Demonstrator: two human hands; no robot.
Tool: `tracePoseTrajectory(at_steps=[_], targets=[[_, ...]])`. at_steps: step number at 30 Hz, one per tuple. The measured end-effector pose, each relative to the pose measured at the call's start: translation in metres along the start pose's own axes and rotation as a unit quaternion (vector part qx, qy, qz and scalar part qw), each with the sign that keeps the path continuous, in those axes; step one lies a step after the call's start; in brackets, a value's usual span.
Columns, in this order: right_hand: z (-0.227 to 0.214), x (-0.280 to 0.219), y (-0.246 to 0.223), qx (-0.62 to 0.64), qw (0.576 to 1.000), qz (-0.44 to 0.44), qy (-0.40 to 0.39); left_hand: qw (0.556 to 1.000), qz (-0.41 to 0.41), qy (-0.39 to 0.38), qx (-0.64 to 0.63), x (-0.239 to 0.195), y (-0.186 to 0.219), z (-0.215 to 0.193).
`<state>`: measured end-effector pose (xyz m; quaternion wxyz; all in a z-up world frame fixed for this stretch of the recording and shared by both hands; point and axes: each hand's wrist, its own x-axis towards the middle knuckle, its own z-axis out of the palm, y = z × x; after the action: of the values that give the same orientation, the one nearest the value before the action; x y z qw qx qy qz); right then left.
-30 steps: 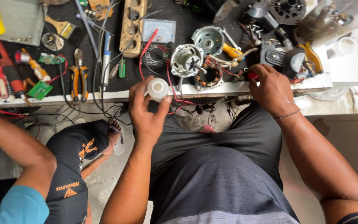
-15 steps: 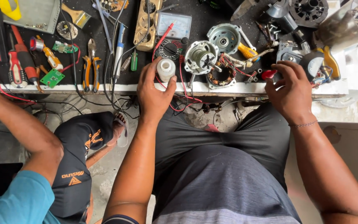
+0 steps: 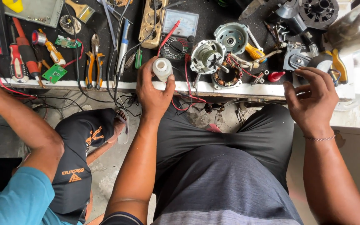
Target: The person cleans a small electric motor component with a yellow sponge, then retrieves a small metal part from a container and inserts it into the motor. They open a white bottle and apply liquid to the motor part.
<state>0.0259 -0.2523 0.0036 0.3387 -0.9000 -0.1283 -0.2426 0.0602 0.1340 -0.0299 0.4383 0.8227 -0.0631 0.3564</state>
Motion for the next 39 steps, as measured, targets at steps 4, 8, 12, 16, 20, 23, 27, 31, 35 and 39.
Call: tracePoseTrajectory(at_steps=[4, 8, 12, 16, 20, 23, 27, 31, 35, 39], targets=[[-0.007, 0.003, -0.009, 0.004, 1.000, 0.007, -0.003, 1.000, 0.013, -0.027, -0.002, -0.001, -0.005, 0.002], [-0.024, 0.008, -0.004, -0.009, 0.999, 0.044, 0.031, 0.999, 0.044, -0.024, -0.008, 0.000, -0.010, 0.005], [-0.059, 0.017, 0.014, -0.021, 0.994, 0.068, 0.087, 0.997, 0.070, -0.036, 0.011, 0.000, -0.014, 0.006], [-0.088, 0.035, 0.021, -0.006, 0.990, 0.067, 0.126, 0.997, 0.069, -0.036, 0.026, 0.000, -0.018, 0.008], [-0.105, 0.047, 0.055, -0.045, 0.989, 0.059, 0.126, 0.996, 0.059, -0.043, 0.045, -0.003, -0.022, 0.009], [-0.096, 0.061, 0.072, 0.020, 0.987, 0.123, 0.101, 0.995, 0.067, -0.036, 0.058, -0.003, -0.019, 0.010], [-0.068, 0.094, 0.065, -0.020, 0.994, 0.108, -0.012, 0.994, 0.078, -0.018, 0.070, -0.004, -0.020, 0.015], [-0.024, 0.131, 0.072, -0.063, 0.978, 0.149, -0.133, 0.992, 0.088, 0.008, 0.095, -0.006, -0.020, 0.017], [0.012, 0.169, 0.043, -0.133, 0.957, 0.126, -0.224, 0.991, 0.084, 0.006, 0.099, -0.006, -0.021, 0.019], [0.044, 0.189, 0.046, -0.153, 0.953, 0.088, -0.246, 0.990, 0.088, 0.014, 0.110, -0.005, -0.023, 0.020]])
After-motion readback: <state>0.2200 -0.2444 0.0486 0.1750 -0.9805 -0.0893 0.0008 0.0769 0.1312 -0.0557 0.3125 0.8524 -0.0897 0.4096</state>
